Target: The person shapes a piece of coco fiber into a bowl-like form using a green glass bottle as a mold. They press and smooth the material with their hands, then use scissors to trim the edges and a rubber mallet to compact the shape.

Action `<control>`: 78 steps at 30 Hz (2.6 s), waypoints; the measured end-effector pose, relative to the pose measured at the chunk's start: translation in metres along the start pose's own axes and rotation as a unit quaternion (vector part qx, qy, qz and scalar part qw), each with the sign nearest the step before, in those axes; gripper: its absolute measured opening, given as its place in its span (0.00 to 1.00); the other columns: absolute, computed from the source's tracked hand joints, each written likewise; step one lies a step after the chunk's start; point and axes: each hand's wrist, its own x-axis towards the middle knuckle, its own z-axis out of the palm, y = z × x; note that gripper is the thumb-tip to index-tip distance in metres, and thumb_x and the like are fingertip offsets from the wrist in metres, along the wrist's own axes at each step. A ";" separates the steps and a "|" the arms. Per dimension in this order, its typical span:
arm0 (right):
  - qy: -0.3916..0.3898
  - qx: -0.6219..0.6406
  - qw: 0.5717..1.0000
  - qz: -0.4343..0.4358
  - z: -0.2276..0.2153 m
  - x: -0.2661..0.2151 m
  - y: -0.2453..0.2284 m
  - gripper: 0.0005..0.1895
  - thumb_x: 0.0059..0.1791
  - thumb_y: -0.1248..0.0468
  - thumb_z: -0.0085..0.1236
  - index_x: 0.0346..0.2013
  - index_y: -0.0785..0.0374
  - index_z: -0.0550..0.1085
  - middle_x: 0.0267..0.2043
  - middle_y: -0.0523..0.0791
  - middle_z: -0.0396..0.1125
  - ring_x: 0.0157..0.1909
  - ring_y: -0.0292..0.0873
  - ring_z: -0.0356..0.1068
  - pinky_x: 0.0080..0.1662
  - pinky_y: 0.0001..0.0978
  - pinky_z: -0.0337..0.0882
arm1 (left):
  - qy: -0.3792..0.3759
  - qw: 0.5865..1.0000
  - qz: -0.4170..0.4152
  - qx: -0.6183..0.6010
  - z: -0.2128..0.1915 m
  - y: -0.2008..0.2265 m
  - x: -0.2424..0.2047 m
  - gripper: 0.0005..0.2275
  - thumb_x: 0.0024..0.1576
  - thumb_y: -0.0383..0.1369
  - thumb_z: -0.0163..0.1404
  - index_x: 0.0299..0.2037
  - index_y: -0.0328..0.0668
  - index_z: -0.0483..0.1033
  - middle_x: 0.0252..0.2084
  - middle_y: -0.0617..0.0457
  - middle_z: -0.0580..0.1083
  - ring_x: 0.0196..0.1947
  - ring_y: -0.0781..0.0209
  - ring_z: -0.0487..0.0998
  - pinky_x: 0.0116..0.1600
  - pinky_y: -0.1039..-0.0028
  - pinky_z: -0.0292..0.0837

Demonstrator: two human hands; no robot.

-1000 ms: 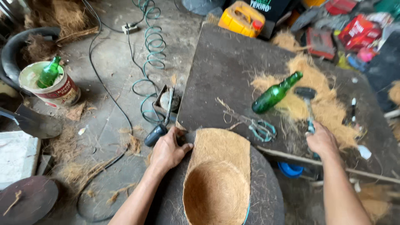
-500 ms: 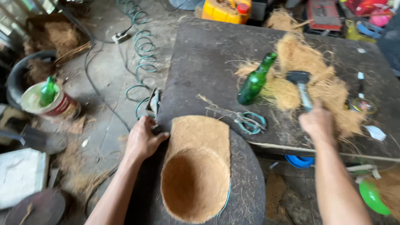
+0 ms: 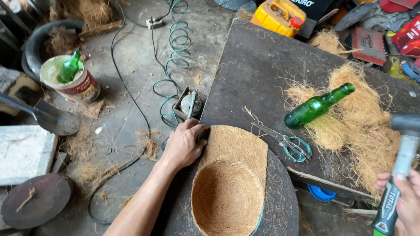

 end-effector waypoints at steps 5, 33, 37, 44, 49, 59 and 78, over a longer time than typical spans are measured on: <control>-0.068 -0.037 0.996 -0.035 -0.089 0.023 0.097 0.36 0.61 0.43 0.37 0.71 0.71 0.57 0.58 0.55 0.60 0.55 0.53 0.65 0.63 0.49 0.67 | -0.060 0.998 0.004 -0.037 0.000 -0.005 0.004 0.23 0.51 0.34 0.50 0.60 0.50 0.71 0.60 0.42 0.64 0.59 0.47 0.69 0.61 0.62 0.64; -0.221 -0.500 0.788 -0.285 0.301 -0.067 -0.151 0.28 0.51 0.60 0.50 0.66 0.40 0.64 0.41 0.32 0.68 0.30 0.44 0.67 0.31 0.38 0.73 | -0.137 0.973 -0.069 -0.171 -0.014 -0.010 0.027 0.42 0.40 0.39 0.61 0.68 0.48 0.55 0.65 0.42 0.63 0.63 0.45 0.66 0.63 0.60 0.61; -0.271 -0.524 0.769 -0.245 0.309 -0.060 -0.151 0.32 0.49 0.59 0.50 0.68 0.35 0.60 0.37 0.32 0.67 0.23 0.45 0.69 0.30 0.43 0.78 | -0.152 0.970 -0.134 -0.137 -0.025 0.003 0.029 0.39 0.40 0.39 0.61 0.66 0.56 0.57 0.61 0.46 0.66 0.57 0.42 0.71 0.56 0.52 0.67; -0.238 -0.473 0.807 -0.264 0.310 -0.066 -0.153 0.29 0.51 0.61 0.50 0.68 0.43 0.62 0.38 0.35 0.68 0.23 0.43 0.64 0.30 0.37 0.74 | -0.176 0.956 -0.190 -0.139 -0.027 0.007 0.033 0.41 0.38 0.36 0.62 0.64 0.55 0.54 0.54 0.42 0.68 0.57 0.44 0.69 0.53 0.55 0.69; -0.270 -0.492 0.801 -0.210 0.313 -0.062 -0.147 0.33 0.48 0.57 0.53 0.68 0.36 0.60 0.34 0.33 0.69 0.20 0.41 0.66 0.30 0.39 0.77 | -0.170 0.957 -0.188 -0.140 -0.030 0.009 0.034 0.41 0.39 0.35 0.62 0.64 0.54 0.53 0.55 0.41 0.68 0.52 0.40 0.73 0.53 0.55 0.70; -0.204 -0.490 0.814 -0.235 0.323 -0.072 -0.168 0.24 0.51 0.62 0.49 0.63 0.42 0.68 0.35 0.33 0.69 0.22 0.44 0.62 0.29 0.35 0.68 | -0.178 0.953 -0.194 -0.148 -0.030 0.008 0.034 0.40 0.39 0.35 0.60 0.65 0.54 0.54 0.52 0.41 0.68 0.48 0.39 0.75 0.50 0.55 0.70; -0.168 -0.485 0.828 -0.228 0.334 -0.085 -0.194 0.21 0.52 0.67 0.49 0.57 0.45 0.75 0.36 0.35 0.69 0.24 0.45 0.59 0.30 0.31 0.62 | -0.255 0.947 -0.194 -0.031 -0.029 0.005 0.022 0.32 0.42 0.45 0.58 0.54 0.44 0.58 0.49 0.46 0.73 0.49 0.41 0.75 0.43 0.53 0.74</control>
